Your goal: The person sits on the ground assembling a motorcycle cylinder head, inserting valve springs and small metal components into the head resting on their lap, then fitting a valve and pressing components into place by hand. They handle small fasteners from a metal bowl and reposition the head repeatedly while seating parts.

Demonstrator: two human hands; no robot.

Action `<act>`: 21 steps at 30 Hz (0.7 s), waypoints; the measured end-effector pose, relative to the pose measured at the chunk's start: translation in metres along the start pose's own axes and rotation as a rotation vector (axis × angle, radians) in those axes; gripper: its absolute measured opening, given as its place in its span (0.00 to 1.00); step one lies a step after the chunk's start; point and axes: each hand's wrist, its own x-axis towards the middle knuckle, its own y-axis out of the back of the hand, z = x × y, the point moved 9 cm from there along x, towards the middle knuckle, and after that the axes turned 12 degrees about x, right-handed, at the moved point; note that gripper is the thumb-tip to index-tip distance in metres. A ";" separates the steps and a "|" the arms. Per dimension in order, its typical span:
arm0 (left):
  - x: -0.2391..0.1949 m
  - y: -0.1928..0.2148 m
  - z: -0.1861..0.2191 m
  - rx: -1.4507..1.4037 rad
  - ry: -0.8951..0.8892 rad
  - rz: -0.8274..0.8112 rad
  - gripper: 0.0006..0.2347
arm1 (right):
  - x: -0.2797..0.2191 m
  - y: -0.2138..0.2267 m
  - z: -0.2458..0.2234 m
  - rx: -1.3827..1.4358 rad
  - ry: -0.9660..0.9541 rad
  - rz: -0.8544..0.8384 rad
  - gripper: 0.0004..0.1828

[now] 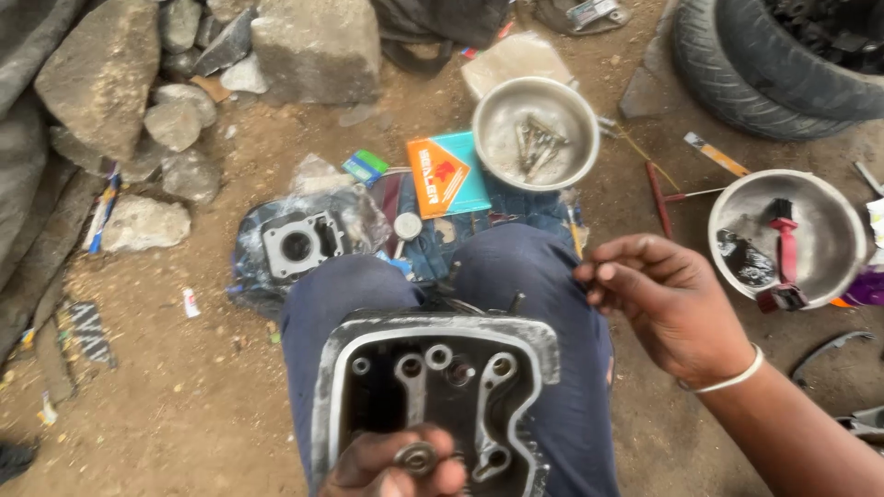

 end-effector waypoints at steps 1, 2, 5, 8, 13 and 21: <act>0.008 -0.019 0.002 -0.004 0.006 -0.083 0.13 | 0.001 -0.001 0.000 -0.072 0.021 0.022 0.08; 0.005 -0.019 -0.004 0.005 -0.006 -0.073 0.13 | -0.003 0.001 -0.003 -0.066 0.010 0.009 0.08; -0.006 -0.008 -0.007 0.397 0.003 0.190 0.13 | -0.006 -0.005 -0.008 -0.386 0.165 0.032 0.06; -0.003 0.005 -0.019 0.366 0.101 0.604 0.07 | -0.020 0.026 -0.015 -0.559 0.410 0.024 0.06; 0.019 -0.022 -0.023 0.139 0.019 0.389 0.08 | -0.037 0.056 -0.002 -0.374 0.540 -0.322 0.05; 0.025 -0.020 -0.026 0.162 -0.003 0.485 0.06 | -0.098 -0.124 -0.027 -0.797 0.635 -0.420 0.07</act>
